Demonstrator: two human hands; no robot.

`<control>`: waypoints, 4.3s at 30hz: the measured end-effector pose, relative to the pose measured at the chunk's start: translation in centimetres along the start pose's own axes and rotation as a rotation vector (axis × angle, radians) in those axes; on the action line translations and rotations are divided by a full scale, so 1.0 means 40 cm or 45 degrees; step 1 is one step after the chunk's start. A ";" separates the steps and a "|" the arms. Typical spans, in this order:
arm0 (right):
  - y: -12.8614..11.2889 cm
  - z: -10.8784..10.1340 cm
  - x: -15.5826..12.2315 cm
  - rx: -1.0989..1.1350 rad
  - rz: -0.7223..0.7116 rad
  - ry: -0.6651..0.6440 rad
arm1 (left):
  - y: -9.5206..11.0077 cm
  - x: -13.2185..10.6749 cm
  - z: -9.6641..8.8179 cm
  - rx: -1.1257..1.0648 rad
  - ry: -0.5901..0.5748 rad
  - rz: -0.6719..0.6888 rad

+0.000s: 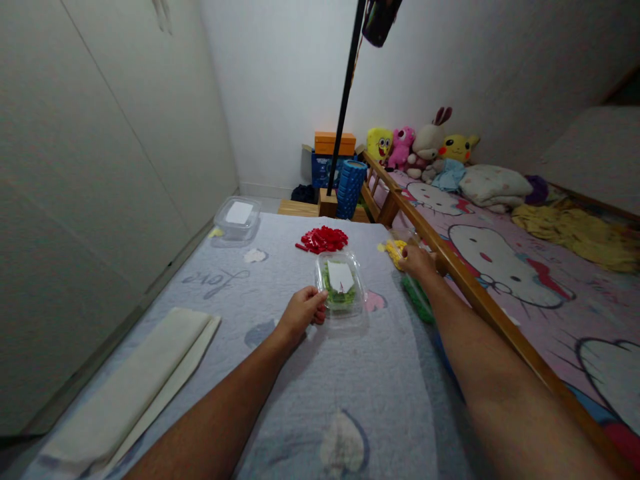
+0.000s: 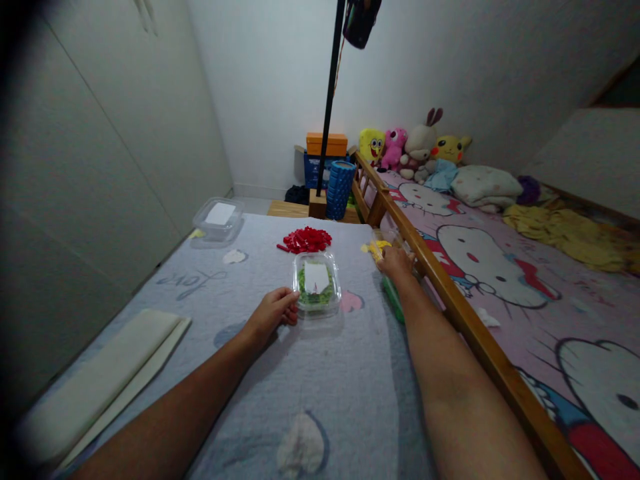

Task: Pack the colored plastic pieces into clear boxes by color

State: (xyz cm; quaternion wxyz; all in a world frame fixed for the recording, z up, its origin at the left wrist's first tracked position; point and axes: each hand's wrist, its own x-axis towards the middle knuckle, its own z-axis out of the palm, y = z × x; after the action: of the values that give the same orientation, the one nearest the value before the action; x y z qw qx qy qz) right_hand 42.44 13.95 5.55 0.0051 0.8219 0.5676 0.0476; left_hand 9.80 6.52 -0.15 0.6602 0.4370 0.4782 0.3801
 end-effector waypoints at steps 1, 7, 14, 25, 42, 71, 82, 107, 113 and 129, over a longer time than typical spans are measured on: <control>0.001 0.000 -0.001 0.007 0.001 -0.003 | 0.000 -0.001 0.000 0.002 -0.001 -0.001; -0.004 -0.010 -0.015 0.034 0.050 0.023 | -0.004 0.003 -0.001 0.000 0.000 0.008; -0.112 -0.042 -0.087 0.223 -0.178 0.139 | -0.007 0.005 0.001 -0.043 0.020 0.014; -0.329 -0.054 -0.385 0.374 -0.786 0.091 | -0.013 0.032 -0.036 -0.131 0.397 0.249; -0.237 -0.006 -0.316 0.167 -0.651 0.127 | -0.027 0.042 -0.049 -0.028 0.406 0.341; -0.253 0.059 0.094 0.113 -0.422 0.182 | -0.047 0.050 -0.056 0.334 0.314 0.470; -0.296 0.049 0.123 0.042 -0.364 0.209 | -0.038 0.044 -0.055 0.393 0.317 0.483; -0.263 0.046 0.045 -0.047 -0.321 0.175 | -0.030 0.037 -0.054 0.430 0.307 0.476; -0.268 0.058 0.066 -0.068 -0.364 0.213 | -0.030 0.038 -0.053 0.409 0.307 0.468; -0.258 0.063 0.079 0.026 -0.296 0.287 | -0.031 0.037 -0.055 0.433 0.302 0.479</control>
State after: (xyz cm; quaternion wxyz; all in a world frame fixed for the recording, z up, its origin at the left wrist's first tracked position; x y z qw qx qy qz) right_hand 34.15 20.66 2.64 -0.0613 0.7402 0.6563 0.1327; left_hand 8.15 7.95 -2.10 0.4346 0.5752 0.5194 0.4588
